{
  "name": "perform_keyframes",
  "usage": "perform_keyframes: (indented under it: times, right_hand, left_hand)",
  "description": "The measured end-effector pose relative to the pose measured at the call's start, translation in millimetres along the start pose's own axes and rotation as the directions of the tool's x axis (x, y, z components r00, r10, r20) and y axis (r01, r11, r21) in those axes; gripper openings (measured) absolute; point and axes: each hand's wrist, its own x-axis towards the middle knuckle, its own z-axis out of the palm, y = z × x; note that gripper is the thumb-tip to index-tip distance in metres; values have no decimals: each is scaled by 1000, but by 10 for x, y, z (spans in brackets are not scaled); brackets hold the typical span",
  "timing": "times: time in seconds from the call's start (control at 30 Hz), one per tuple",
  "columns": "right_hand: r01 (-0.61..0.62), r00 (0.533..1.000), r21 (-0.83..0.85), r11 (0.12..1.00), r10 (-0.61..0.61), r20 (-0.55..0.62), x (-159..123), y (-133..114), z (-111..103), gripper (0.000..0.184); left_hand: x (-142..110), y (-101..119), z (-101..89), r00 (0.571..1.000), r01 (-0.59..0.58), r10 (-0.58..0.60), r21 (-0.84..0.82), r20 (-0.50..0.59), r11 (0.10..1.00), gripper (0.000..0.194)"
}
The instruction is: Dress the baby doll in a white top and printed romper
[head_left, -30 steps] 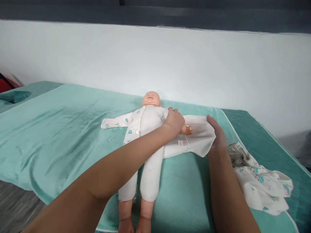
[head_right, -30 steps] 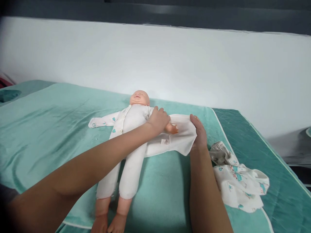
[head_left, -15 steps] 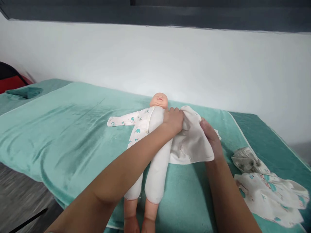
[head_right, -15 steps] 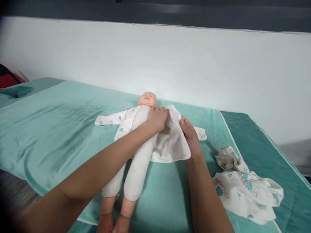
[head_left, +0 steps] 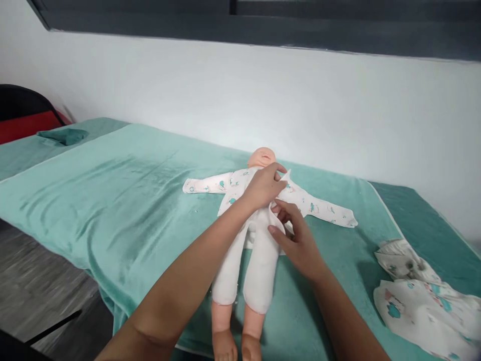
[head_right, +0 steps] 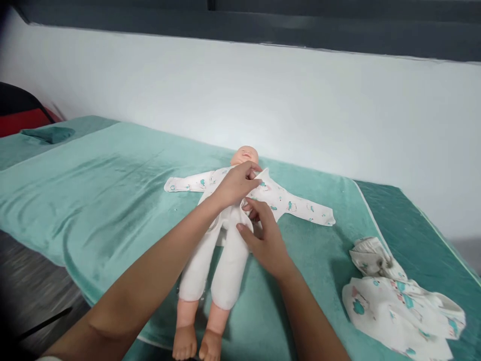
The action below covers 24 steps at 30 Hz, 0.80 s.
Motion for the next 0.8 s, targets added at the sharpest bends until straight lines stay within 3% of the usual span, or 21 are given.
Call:
perform_keyframes:
  times: [0.07,0.13,0.27,0.4,0.5,0.67,0.8]
  right_hand:
    - [10,997,-133,991,-20,-72,-153,35,7,52]
    - [-28,986,-263,964,-17,-165,-318,94,5,52]
    - [-73,971,-366,928,-17,-237,-536,159,-18,18]
    - [98,959,-381,919,-189,-210,-569,23,20,17]
    - [180,945,-371,911,-265,-190,-586,-119,106,21]
    - [98,967,-358,929,-174,-188,-684,-146,199,24]
    - [-65,960,-341,938,-35,-278,-769,-45,161,25]
  left_hand:
    - [46,-18,14,994,-7,11,33,-108,999,18]
    - [87,-50,17,988,-16,25,60,-151,998,15]
    - [155,-120,17,987,-16,36,124,-155,992,12]
    - [168,-93,-9,989,-7,37,210,-141,978,14]
    - [121,-42,-68,984,-45,110,398,-140,916,24]
    - [6,-98,-123,979,-43,157,628,-127,777,29]
    - [-229,-273,-145,940,-97,256,543,-225,834,22]
